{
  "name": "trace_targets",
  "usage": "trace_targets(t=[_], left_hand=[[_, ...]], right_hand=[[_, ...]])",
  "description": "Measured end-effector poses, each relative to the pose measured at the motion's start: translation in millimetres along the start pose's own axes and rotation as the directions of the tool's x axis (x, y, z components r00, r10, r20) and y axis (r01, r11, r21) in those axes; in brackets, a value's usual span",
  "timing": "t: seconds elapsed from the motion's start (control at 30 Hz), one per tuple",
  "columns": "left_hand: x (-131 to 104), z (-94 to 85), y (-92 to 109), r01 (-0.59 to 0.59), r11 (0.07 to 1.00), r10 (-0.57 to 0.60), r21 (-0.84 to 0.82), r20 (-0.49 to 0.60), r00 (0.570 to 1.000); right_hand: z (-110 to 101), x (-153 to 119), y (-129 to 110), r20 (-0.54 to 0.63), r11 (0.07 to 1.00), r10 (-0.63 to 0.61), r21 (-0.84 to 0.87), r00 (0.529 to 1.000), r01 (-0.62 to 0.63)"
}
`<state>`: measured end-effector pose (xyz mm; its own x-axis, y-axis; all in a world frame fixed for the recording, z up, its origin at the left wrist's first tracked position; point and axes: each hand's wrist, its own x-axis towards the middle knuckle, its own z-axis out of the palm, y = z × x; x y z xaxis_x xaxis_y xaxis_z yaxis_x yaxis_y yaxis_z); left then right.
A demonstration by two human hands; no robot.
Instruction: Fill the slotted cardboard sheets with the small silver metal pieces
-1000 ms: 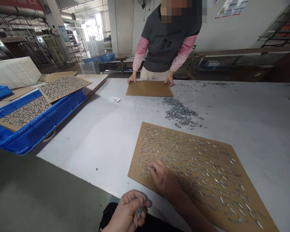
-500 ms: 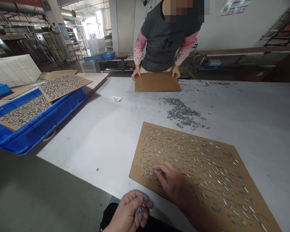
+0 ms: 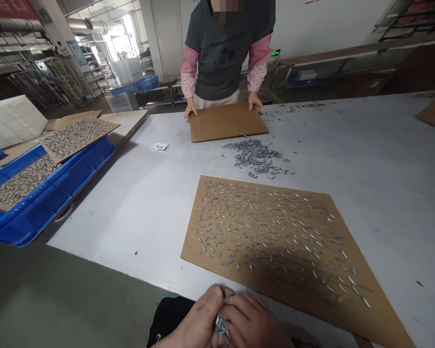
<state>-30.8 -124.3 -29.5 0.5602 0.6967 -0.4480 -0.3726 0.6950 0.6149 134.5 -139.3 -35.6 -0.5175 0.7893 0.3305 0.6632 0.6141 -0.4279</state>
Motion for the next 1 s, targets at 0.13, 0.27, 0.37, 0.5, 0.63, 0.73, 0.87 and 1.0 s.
trace_targets(t=[0.13,0.27,0.37,0.5,0.63,0.73,0.87,1.0], left_hand=[[5,-6.1,-7,0.016,1.000,-0.016,-0.010,0.000,1.000],[5,-8.9,-3,-0.031,0.999,0.031,-0.013,-0.001,1.000],[1,-6.8,6,-0.066,0.997,0.065,-0.027,-0.036,0.997],[-4,-5.5,18,-0.113,0.993,0.116,0.045,-0.067,0.991],[-7,-8.7,25,-0.143,0.984,0.151,0.107,-0.075,0.986],[-8,-10.8,28,-0.133,0.984,0.146,0.118,-0.111,0.983],[-7,-10.9,30,-0.091,0.987,0.111,0.129,-0.156,0.981],[-5,-11.8,29,-0.079,0.989,0.097,0.124,-0.147,0.984]], right_hand=[[-10,6,-8,-0.073,0.992,0.112,0.069,0.991,-0.107],[-14,14,-12,-0.161,0.980,0.185,0.100,0.969,-0.171],[-12,17,-11,-0.174,0.979,0.192,0.098,0.966,-0.177],[-10,22,-7,-0.183,0.962,0.268,0.104,0.946,-0.252],[-17,29,0,-0.120,0.960,0.249,0.160,0.961,-0.228],[-28,39,18,-0.062,0.957,0.247,0.171,0.967,-0.233],[-38,66,50,0.000,0.961,0.270,-0.062,0.963,-0.270],[-31,90,65,0.146,0.963,0.166,-0.239,0.975,-0.128]])
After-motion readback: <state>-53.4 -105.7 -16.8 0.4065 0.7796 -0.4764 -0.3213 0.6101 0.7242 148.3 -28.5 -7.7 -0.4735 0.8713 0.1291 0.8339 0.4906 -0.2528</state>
